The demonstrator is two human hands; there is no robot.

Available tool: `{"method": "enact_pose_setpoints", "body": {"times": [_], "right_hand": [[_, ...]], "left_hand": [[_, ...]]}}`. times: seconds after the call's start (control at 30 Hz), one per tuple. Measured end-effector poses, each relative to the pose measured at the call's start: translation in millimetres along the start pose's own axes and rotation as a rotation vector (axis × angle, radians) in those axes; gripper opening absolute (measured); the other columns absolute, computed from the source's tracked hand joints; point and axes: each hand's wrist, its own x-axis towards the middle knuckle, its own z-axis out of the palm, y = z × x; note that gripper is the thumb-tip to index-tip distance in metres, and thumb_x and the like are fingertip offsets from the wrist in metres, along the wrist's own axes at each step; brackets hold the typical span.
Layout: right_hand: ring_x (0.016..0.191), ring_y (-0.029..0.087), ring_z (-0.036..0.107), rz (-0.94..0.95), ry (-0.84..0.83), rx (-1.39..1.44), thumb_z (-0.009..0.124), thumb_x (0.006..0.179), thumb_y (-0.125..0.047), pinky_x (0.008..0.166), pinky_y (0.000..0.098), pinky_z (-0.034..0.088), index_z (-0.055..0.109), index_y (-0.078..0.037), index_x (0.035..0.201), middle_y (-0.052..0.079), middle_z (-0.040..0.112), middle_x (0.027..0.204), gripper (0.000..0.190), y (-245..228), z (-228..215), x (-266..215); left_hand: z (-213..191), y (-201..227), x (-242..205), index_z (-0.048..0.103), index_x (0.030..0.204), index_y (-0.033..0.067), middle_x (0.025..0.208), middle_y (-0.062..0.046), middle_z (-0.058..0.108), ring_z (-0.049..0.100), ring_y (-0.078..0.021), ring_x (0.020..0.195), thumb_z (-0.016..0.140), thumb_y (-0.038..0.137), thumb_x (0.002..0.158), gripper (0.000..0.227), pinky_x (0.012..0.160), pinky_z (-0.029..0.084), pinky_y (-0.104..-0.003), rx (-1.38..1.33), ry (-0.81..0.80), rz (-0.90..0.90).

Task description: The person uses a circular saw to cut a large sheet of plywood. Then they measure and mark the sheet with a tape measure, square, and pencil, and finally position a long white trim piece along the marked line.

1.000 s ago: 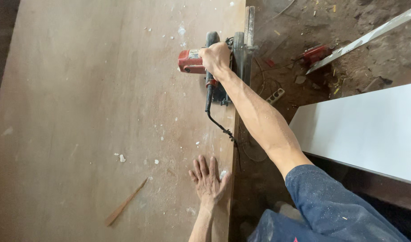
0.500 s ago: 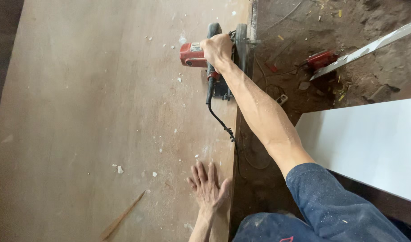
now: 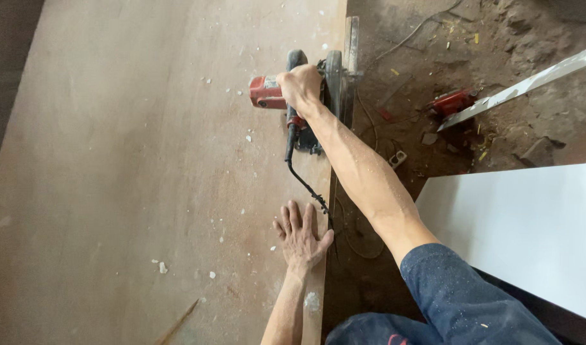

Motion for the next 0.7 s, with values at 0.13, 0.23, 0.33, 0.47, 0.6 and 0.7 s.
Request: {"method": "enact_pose_setpoints", "body": {"times": [0.13,0.23,0.33,0.47,0.6,0.7], "right_hand": [[0.047,0.022,0.063,-0.002,0.000,0.008,0.065,0.065,-0.012,0.051,0.0381,0.052,0.060,0.002,0.049,0.012,0.063,0.051,0.022,-5,1,20],[0.048,0.023,0.064,-0.016,0.018,0.022,0.066,0.064,-0.011,0.051,0.0378,0.052,0.061,0.002,0.049,0.013,0.064,0.052,0.021,-3,4,33],[0.049,0.023,0.066,-0.027,0.011,0.059,0.065,0.065,-0.010,0.052,0.0372,0.053,0.062,0.003,0.050,0.013,0.065,0.053,0.020,0,5,45],[0.048,0.024,0.061,0.034,-0.036,0.054,0.062,0.069,-0.009,0.049,0.0398,0.052,0.059,0.000,0.054,0.012,0.063,0.055,0.018,2,7,61],[0.044,0.019,0.059,-0.050,-0.017,0.079,0.061,0.069,-0.008,0.045,0.0370,0.050,0.057,-0.004,0.049,0.009,0.061,0.051,0.020,5,11,77],[0.043,0.016,0.062,-0.090,0.008,0.087,0.062,0.066,-0.008,0.046,0.0336,0.052,0.058,-0.005,0.046,0.007,0.063,0.048,0.021,9,14,90]], "left_hand": [[-4,2,4,0.035,0.156,0.0227,0.168,-0.018,0.012,0.003,-0.0380,0.155,0.069,0.061,0.079,0.093,0.121,-0.002,-0.059,-0.015,-0.064,-0.055],[-9,6,5,0.035,0.156,0.0228,0.168,-0.017,0.012,0.003,-0.0373,0.155,0.070,0.059,0.078,0.092,0.122,-0.002,-0.059,-0.022,-0.080,-0.066],[-14,11,7,0.035,0.155,0.0236,0.168,-0.016,0.011,0.002,-0.0358,0.156,0.070,0.058,0.077,0.093,0.122,-0.002,-0.058,-0.019,-0.121,-0.108],[-18,15,10,0.034,0.155,0.0244,0.168,-0.016,0.009,0.001,-0.0358,0.155,0.072,0.058,0.076,0.094,0.122,-0.003,-0.057,0.012,-0.166,-0.133],[-17,15,12,0.036,0.155,0.0251,0.168,-0.016,0.011,0.002,-0.0356,0.155,0.073,0.056,0.076,0.093,0.122,-0.002,-0.056,-0.004,-0.149,-0.132],[-13,12,12,0.036,0.154,0.0242,0.167,-0.015,0.012,0.003,-0.0360,0.154,0.074,0.057,0.074,0.094,0.121,-0.001,-0.057,-0.007,-0.115,-0.108]]}}
